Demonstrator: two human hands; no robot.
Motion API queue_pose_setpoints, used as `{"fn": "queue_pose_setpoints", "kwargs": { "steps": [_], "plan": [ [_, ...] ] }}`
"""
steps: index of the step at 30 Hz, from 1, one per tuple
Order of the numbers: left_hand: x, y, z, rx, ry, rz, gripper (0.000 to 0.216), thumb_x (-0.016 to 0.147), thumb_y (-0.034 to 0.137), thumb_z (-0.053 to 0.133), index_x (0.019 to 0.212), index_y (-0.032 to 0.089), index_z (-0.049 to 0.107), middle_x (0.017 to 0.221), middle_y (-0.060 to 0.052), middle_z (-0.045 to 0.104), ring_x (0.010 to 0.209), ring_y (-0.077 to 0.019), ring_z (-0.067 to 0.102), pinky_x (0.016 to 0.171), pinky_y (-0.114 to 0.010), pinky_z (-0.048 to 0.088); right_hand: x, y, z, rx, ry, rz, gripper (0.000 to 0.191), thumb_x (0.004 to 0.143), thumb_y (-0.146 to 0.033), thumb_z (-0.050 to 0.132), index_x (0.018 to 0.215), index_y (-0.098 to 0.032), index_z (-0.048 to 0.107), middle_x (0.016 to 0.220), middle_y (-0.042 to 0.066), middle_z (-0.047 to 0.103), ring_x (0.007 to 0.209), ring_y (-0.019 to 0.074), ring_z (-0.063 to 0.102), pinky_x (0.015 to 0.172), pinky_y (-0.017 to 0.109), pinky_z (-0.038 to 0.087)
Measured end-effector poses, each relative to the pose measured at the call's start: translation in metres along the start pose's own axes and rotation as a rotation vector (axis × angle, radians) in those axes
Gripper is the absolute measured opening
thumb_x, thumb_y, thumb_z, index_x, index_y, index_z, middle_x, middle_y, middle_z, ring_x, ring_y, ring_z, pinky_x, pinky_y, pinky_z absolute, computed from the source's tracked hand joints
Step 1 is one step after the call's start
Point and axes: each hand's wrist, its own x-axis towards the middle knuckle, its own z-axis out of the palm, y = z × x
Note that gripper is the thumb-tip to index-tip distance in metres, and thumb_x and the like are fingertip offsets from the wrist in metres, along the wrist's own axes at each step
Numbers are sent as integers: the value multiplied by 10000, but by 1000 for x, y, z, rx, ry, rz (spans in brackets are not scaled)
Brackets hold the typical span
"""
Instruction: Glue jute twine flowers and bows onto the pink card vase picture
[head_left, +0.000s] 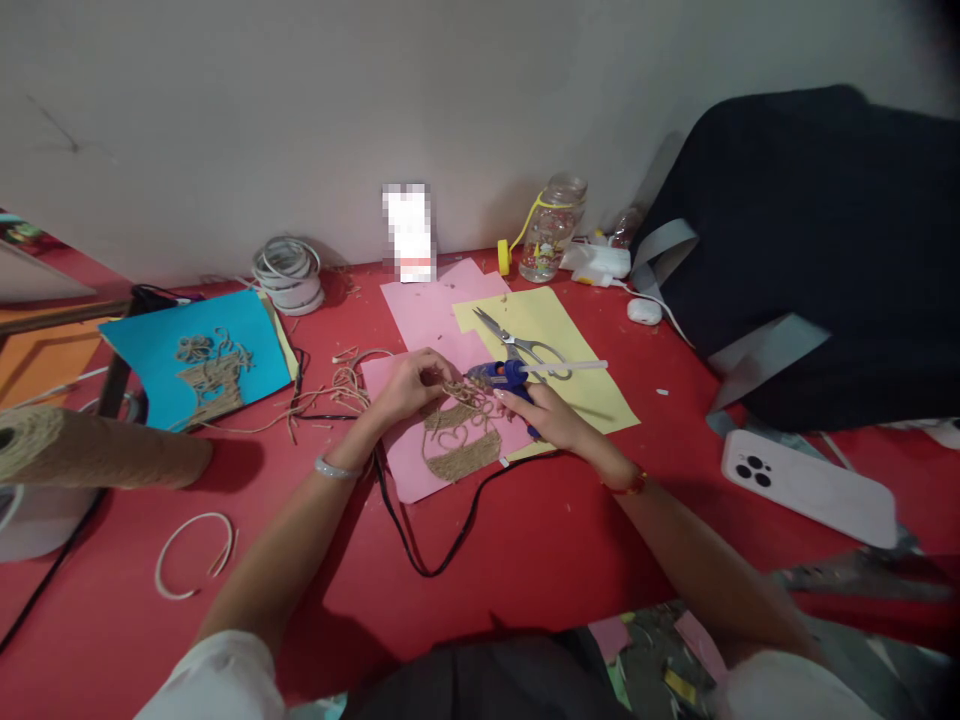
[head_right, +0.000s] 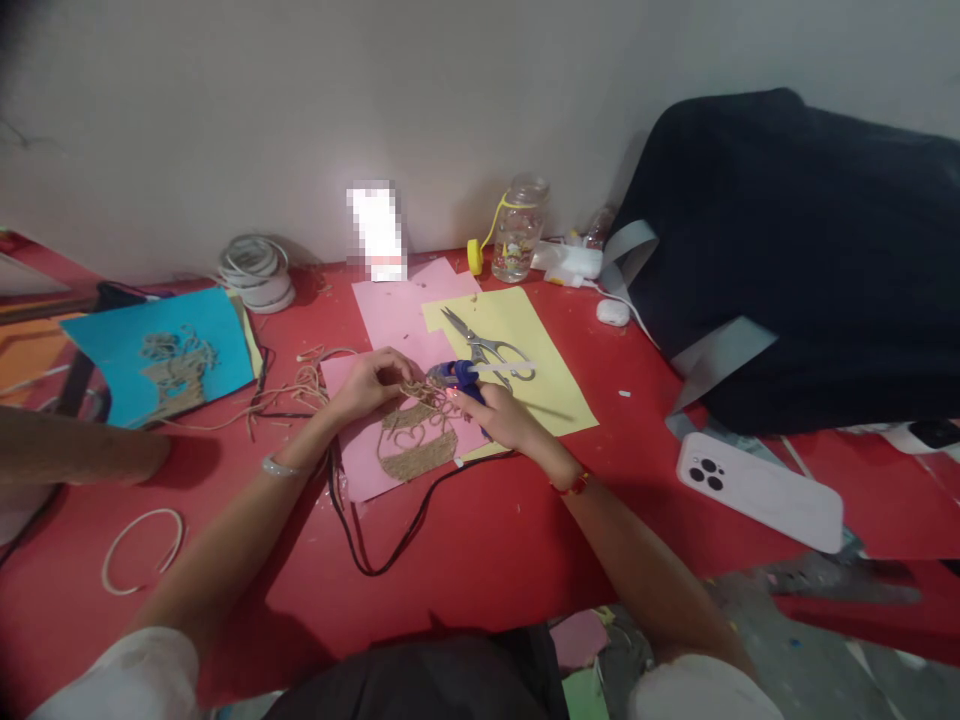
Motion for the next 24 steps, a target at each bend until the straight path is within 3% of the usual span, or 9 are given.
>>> {"fn": "queue_pose_setpoints", "kwargs": {
  "steps": [8,12,16,20,24],
  "plan": [
    [0,-1,-1,12,23,-35,148,768,239,784,787,165,657,906,-68,693,808,-170,666,744,-288,528,-9,-22,-7,-57,71,8,376,920,-567,611,832,-208,682,698,25,650,640,171,563,624,300,429],
    [0,1,-1,-22,32,-97,232,759,312,821,801,164,648,888,-61,701,735,-154,662,667,-268,526,-10,-16,-12,173,102,73,479,870,-657,635,857,-187,724,685,42,674,607,163,596,590,289,464],
    [-1,4,0,-114,24,-192,327,741,379,849,838,167,620,838,-49,727,636,-135,646,572,-242,505,-8,-10,-11,469,104,123,561,875,-712,585,855,-168,719,587,21,633,414,100,488,408,247,360],
    [-2,5,0,-183,-6,-221,369,716,395,869,857,165,617,895,-75,748,698,-157,681,603,-254,523,-3,-2,-3,581,101,165,580,883,-731,550,845,-169,691,613,31,670,350,76,451,325,226,302],
    [-1,6,-3,-113,3,-135,337,699,375,888,826,166,657,937,-79,740,815,-173,689,733,-288,544,-2,1,1,452,39,218,594,900,-738,520,870,-170,692,549,1,629,305,80,435,281,212,280]
  ]
}}
